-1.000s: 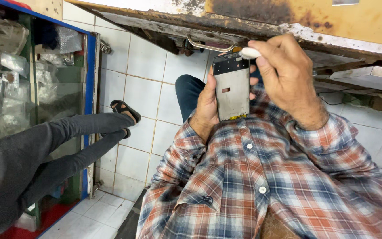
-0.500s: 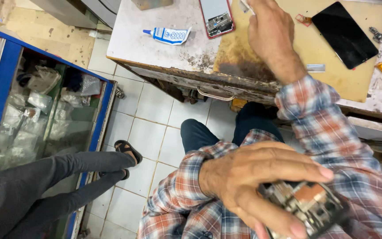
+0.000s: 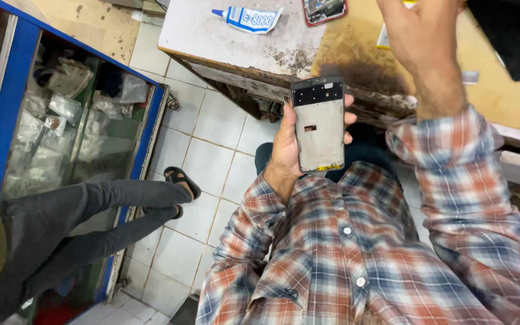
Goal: The person cleans a disassembled smartphone back cover with a toothbrush, then peels protective film from a battery and aligns it with the phone chassis. The person handles the back cover, battery, and phone chassis throughout the process.
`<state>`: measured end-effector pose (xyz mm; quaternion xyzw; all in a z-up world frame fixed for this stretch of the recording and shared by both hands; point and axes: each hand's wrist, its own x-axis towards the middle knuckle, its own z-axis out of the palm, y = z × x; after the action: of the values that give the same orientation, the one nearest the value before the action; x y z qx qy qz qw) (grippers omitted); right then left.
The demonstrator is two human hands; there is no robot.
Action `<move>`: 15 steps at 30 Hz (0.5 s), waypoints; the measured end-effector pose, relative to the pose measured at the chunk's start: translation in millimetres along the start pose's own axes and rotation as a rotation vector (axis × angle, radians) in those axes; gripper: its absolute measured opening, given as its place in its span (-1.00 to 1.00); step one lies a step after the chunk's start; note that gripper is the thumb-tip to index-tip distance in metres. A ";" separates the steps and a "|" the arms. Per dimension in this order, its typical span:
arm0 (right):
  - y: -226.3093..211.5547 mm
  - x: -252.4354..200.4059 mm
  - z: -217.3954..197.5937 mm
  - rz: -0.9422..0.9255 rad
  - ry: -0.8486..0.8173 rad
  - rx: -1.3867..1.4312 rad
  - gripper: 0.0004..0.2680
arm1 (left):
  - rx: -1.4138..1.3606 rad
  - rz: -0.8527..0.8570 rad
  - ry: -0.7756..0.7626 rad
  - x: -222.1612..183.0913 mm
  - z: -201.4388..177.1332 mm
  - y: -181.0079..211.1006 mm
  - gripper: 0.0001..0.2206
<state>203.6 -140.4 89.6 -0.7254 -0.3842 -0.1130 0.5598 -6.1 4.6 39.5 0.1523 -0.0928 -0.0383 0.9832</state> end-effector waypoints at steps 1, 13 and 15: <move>-14.7 -18.9 -8.2 0.007 0.017 0.036 -0.92 | -0.017 -0.013 -0.015 -2.1 6.1 -2.5 -0.25; -72.0 -154.8 -34.3 0.204 0.289 0.249 -0.87 | 1.151 0.307 -0.860 -8.2 103.5 -8.9 -0.53; -73.2 -175.9 -44.7 0.208 0.377 0.204 -0.84 | 0.936 0.058 -0.571 -2.0 86.8 -20.0 -0.45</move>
<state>45.9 -250.7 53.7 -0.6669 -0.2054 -0.1485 0.7007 -25.8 -39.7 114.3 0.5542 -0.3672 -0.0055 0.7470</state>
